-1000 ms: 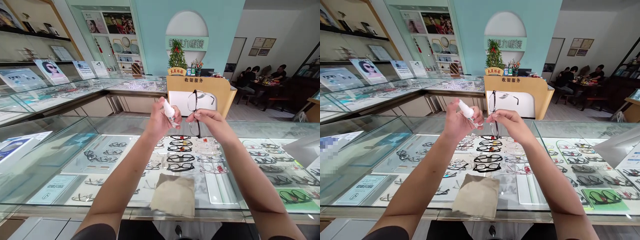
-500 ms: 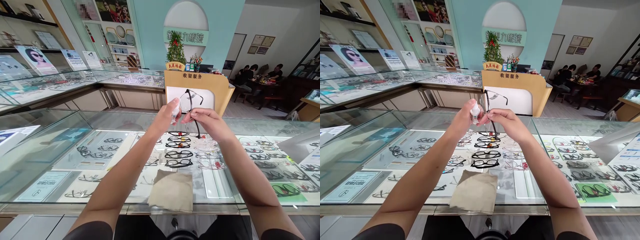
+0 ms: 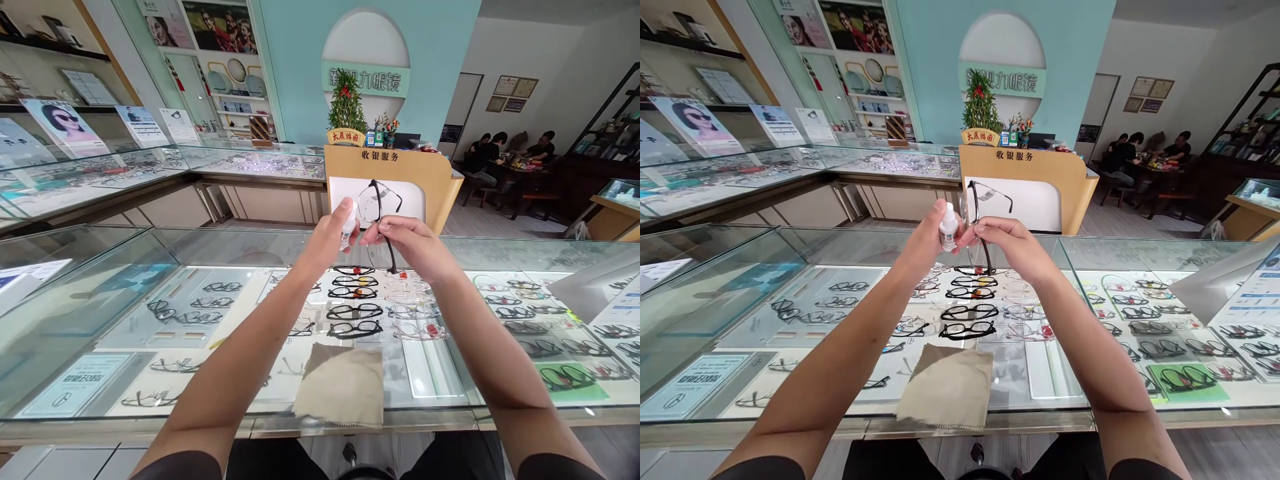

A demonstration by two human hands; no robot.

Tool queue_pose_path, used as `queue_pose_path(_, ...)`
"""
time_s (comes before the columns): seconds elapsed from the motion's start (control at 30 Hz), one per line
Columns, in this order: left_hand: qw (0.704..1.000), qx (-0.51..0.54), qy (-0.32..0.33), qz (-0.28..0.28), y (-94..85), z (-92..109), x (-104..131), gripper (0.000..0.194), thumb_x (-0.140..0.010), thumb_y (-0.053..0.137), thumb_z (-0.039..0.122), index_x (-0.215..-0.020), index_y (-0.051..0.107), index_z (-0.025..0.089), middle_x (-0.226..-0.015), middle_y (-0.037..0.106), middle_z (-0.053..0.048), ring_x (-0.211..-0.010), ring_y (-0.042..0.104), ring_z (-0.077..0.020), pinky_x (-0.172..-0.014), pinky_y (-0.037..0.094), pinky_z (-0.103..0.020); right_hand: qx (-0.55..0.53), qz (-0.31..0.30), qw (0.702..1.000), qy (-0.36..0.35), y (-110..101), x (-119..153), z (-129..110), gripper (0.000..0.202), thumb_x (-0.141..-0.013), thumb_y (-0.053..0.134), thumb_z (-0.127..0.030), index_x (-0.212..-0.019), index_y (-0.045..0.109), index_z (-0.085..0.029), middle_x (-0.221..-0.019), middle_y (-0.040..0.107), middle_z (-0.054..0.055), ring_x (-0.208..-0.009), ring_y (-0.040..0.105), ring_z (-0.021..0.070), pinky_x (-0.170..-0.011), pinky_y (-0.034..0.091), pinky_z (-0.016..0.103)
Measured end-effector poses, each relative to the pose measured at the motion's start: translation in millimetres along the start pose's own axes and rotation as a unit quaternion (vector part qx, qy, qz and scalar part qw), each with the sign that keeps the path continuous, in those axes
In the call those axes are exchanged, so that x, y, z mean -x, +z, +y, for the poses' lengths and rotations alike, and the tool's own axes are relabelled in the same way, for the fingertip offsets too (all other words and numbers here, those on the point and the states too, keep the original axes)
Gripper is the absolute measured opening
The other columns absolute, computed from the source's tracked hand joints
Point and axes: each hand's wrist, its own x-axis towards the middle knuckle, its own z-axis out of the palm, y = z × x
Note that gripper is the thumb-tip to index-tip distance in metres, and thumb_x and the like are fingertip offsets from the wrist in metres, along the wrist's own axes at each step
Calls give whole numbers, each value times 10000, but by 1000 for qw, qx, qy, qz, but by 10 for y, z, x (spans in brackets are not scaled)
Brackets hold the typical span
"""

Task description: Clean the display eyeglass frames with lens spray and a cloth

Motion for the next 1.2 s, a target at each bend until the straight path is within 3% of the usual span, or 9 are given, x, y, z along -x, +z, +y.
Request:
queue_pose_path(0.2, 999, -26, 1, -22, 5, 11, 15, 791, -995, 409, 917, -667, 601, 224, -647, 568, -40, -598, 524, -173, -610, 460, -331, -87, 68, 994, 0, -50, -75, 65, 257, -1002, 720, -472, -930, 842, -257, -1058, 836, 57, -1042, 736, 215, -1044, 578, 386)
queue_pose_path(0.43, 998, -43, -9, -46, 7, 35, 25, 733, -989, 479, 858, -643, 576, 219, -626, 544, -37, -591, 507, -166, -604, 436, -324, -102, 109, 989, 11, -119, -119, 107, 296, -933, 744, -534, -889, 776, -243, -1022, 818, 71, -1034, 751, 215, -975, 610, 359)
queue_pose_path(0.63, 996, -63, 5, -61, 80, 60, 50, 747, -986, 548, 850, -602, 519, 210, -590, 505, -25, -546, 452, -142, -584, 358, -338, -42, 115, 992, 12, -136, -115, 92, 356, -976, 711, -609, -919, 735, -259, -1100, 814, 59, -1122, 764, 220, -1021, 615, 364)
queue_pose_path(0.97, 995, -83, 11, -63, 76, 66, 49, 728, -1055, 521, 764, -592, 529, 202, -588, 469, -17, -534, 426, -135, -612, 348, -348, -1, 133, 991, 17, -84, -119, 34, 469, -969, 700, -728, -928, 736, -262, -1132, 811, 74, -1174, 749, 268, -1018, 631, 422)
queue_pose_path(1.2, 993, -93, 11, -67, 81, 59, 42, 734, -1002, 553, 816, -589, 489, 212, -575, 473, -19, -547, 409, -141, -572, 291, -345, -5, 121, 993, 11, -108, -123, 83, 465, -973, 679, -728, -949, 738, -268, -1144, 800, 73, -1164, 755, 258, -1045, 609, 414)
